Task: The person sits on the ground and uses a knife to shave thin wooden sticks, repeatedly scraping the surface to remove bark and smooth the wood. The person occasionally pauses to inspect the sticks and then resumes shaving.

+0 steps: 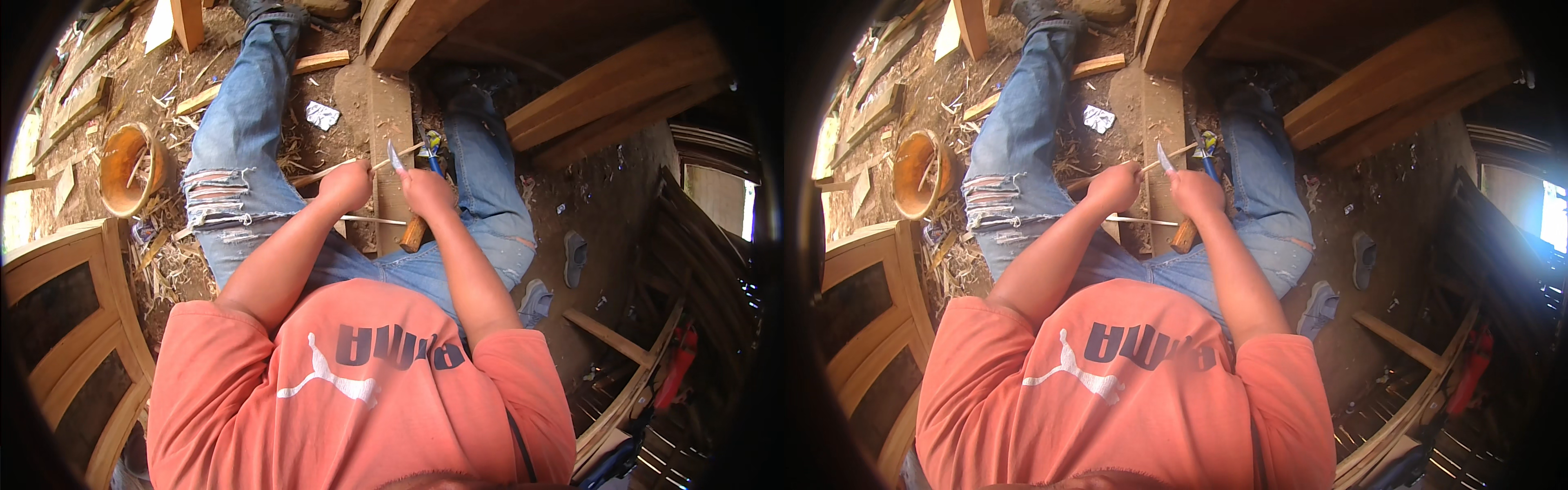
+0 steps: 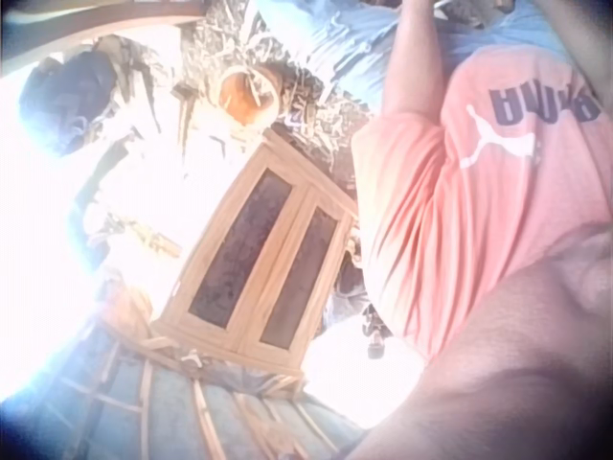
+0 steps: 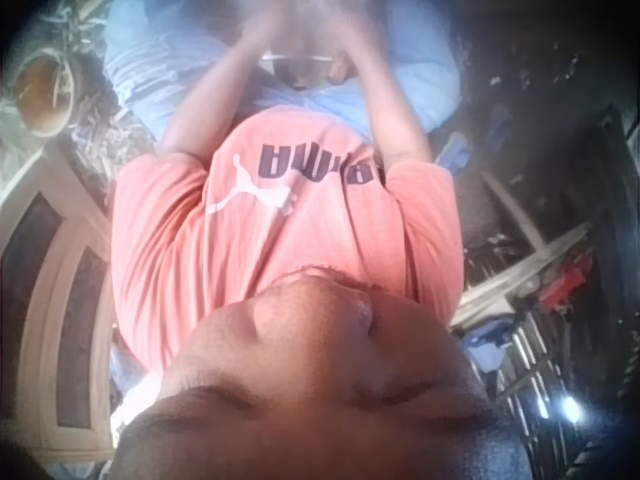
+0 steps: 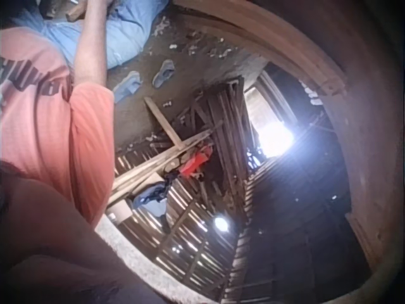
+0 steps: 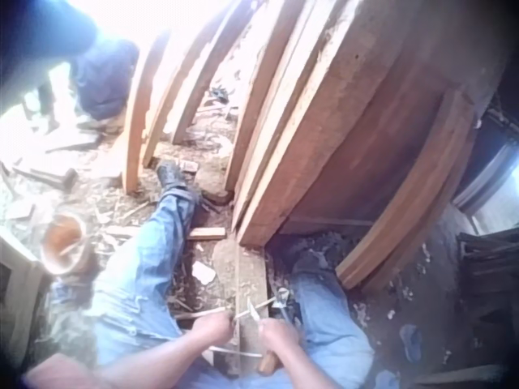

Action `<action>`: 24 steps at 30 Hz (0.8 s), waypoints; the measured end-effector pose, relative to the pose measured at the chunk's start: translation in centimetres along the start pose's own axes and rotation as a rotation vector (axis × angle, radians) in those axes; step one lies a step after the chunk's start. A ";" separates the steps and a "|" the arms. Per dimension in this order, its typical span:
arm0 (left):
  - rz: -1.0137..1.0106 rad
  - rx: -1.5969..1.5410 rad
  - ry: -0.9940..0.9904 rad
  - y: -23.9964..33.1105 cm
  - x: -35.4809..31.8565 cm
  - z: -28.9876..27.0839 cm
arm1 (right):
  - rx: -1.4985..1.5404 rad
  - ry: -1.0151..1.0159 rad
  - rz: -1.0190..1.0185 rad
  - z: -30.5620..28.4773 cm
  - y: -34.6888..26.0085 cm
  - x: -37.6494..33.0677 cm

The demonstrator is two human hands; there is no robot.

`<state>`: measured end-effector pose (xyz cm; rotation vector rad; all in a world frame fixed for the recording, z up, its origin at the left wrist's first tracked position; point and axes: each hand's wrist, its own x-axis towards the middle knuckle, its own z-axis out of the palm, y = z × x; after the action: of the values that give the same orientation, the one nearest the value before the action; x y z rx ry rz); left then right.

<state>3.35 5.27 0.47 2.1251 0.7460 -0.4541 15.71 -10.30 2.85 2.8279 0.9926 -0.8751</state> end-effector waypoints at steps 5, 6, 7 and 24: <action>0.006 0.001 0.002 0.1 -0.1 -0.1 | 0.001 0.012 0.077 -1.4 0.2 1.0; 0.003 -0.007 0.002 0.1 -0.2 -0.1 | -0.004 -0.006 0.047 -2.1 -1.1 0.3; -0.001 -0.015 0.003 0.0 -0.3 -0.1 | -0.009 -0.001 -0.013 -2.4 -1.8 -0.3; 0.017 0.008 0.025 0.7 -0.7 -0.4 | -0.061 0.008 0.012 -0.8 -1.0 1.2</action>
<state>3.32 5.05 1.50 2.1465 0.7406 -0.4223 16.27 -8.64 3.09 2.7863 0.9848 -0.8185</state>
